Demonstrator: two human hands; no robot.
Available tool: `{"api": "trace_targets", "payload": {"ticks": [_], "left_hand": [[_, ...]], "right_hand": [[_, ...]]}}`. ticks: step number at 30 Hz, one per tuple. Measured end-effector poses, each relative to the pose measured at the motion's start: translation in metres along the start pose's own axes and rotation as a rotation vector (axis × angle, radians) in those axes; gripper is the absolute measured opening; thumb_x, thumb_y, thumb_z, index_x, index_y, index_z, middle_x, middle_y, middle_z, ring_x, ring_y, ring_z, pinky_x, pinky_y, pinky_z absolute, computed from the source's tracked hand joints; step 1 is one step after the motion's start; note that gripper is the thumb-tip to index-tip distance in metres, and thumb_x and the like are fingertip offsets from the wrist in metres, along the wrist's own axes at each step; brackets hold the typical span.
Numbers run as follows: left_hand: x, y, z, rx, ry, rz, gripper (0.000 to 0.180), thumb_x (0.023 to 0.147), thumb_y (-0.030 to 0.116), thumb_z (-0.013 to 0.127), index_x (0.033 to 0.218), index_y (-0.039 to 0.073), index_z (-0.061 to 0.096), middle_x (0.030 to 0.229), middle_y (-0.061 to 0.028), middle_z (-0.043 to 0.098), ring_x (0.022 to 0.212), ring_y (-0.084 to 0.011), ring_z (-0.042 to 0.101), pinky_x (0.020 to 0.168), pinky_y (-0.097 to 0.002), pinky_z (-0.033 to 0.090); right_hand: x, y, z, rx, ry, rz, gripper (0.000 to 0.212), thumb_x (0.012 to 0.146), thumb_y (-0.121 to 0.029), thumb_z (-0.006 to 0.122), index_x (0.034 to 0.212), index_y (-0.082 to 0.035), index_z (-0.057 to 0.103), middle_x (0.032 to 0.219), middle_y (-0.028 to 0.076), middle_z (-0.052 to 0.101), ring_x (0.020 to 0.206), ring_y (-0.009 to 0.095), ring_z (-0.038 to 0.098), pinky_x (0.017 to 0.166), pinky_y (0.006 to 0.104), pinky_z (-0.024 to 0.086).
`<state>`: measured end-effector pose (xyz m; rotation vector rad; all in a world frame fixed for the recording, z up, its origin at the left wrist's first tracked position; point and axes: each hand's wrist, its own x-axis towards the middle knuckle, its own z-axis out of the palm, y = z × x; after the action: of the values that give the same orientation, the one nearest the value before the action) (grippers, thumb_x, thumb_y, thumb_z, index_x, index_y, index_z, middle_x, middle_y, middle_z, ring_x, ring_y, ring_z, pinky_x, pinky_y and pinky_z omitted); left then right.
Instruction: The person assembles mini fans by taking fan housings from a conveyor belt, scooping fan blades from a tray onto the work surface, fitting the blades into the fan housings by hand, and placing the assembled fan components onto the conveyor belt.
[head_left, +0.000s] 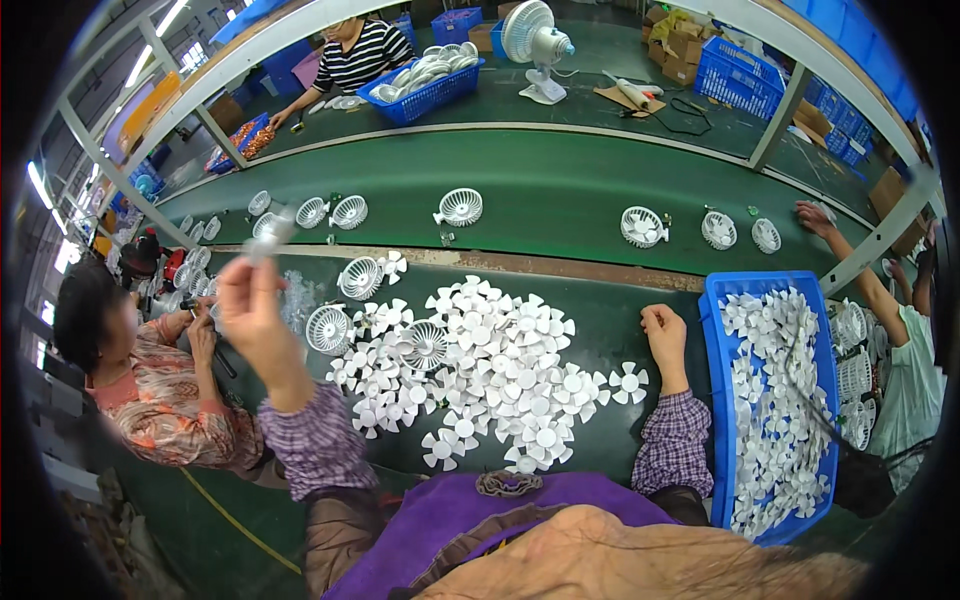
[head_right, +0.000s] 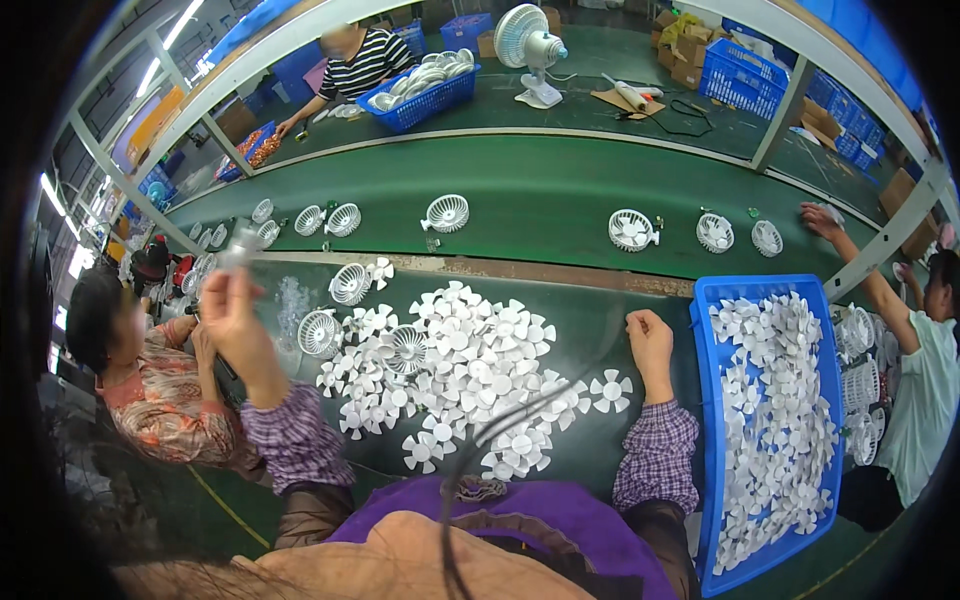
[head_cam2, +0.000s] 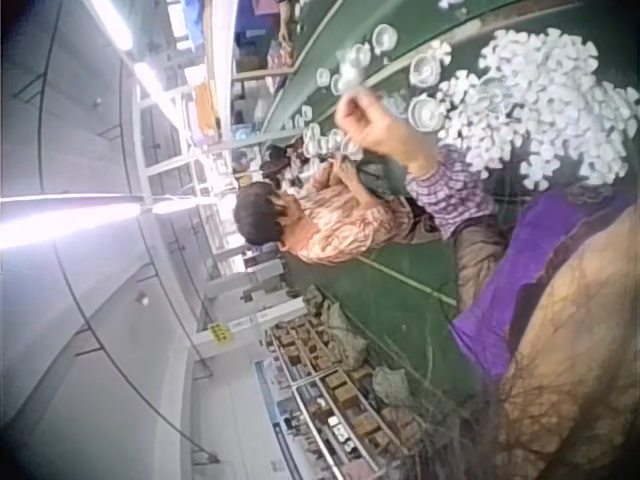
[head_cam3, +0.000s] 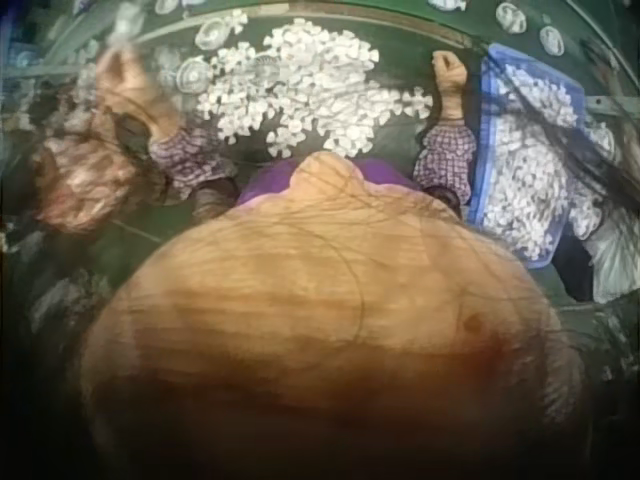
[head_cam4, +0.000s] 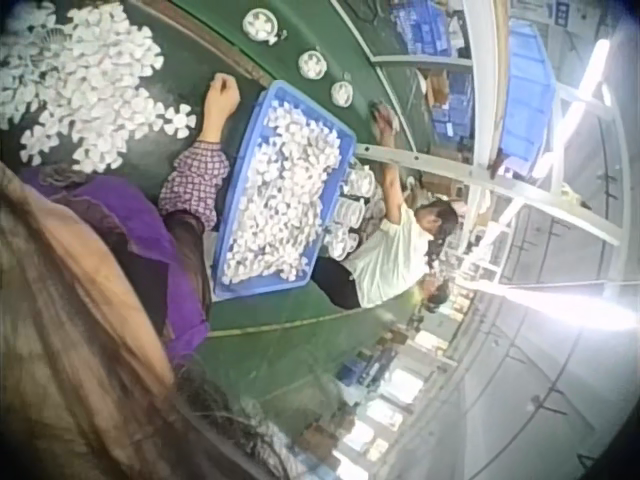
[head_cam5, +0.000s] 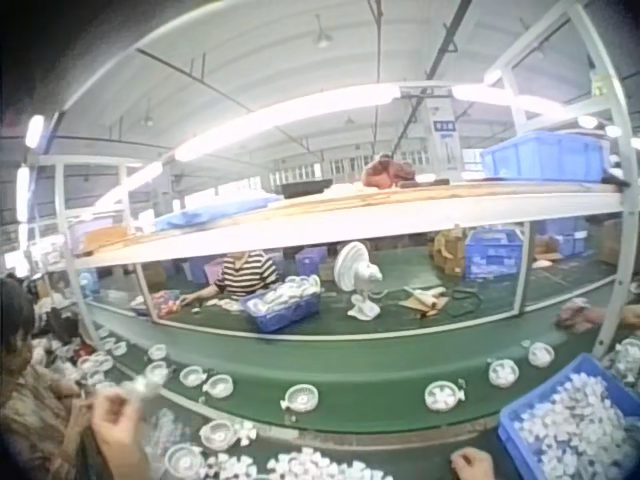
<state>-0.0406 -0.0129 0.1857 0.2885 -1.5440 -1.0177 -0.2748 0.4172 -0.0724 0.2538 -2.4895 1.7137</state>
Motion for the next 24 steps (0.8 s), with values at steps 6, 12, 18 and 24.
{"api": "trace_targets", "payload": {"ticks": [6, 12, 18, 24], "left_hand": [[0.17, 0.05, 0.037, 0.098, 0.239, 0.622, 0.016, 0.09, 0.008, 0.065, 0.102, -0.002, 0.063, 0.095, -0.0102, 0.067, 0.083, -0.013, 0.064, 0.071, -0.0223, 0.051], [0.334, 0.064, 0.083, 0.775, 0.265, 0.78, 0.027, 0.082, 0.014, 0.059, 0.107, 0.004, 0.058, 0.097, -0.0238, 0.064, 0.095, -0.0409, 0.061, 0.082, -0.0454, 0.049], [0.123, 0.029, 0.13, 0.242, -0.059, 0.628, 0.014, 0.083, 0.006, 0.061, 0.097, 0.004, 0.065, 0.091, -0.0074, 0.068, 0.081, -0.0162, 0.065, 0.07, -0.0277, 0.05], [0.033, -0.088, 0.138, 0.24, -0.766, -0.177, 0.02, 0.084, 0.017, 0.066, 0.095, 0.001, 0.065, 0.083, -0.0061, 0.067, 0.073, -0.0115, 0.062, 0.067, -0.0255, 0.049]], "right_hand": [[-0.008, 0.006, -0.006, -0.085, 0.046, -0.014, 0.015, 0.085, -0.015, 0.065, 0.084, 0.0, 0.067, 0.067, 0.008, 0.064, 0.062, 0.014, 0.062, 0.06, 0.0272, 0.048], [-0.018, -0.009, 0.004, -0.197, 0.045, -0.153, 0.013, 0.084, -0.014, 0.065, 0.083, -0.001, 0.067, 0.07, 0.011, 0.064, 0.061, 0.019, 0.062, 0.059, 0.0306, 0.048], [-0.013, 0.007, 0.001, -0.251, 0.085, -0.173, 0.012, 0.084, -0.014, 0.065, 0.085, -0.003, 0.068, 0.077, 0.012, 0.066, 0.068, 0.023, 0.065, 0.062, 0.0329, 0.049], [0.0, -0.012, 0.007, -0.226, 0.049, -0.113, 0.012, 0.086, -0.012, 0.064, 0.085, 0.0, 0.066, 0.076, 0.011, 0.063, 0.06, 0.02, 0.06, 0.058, 0.0297, 0.047]]}}
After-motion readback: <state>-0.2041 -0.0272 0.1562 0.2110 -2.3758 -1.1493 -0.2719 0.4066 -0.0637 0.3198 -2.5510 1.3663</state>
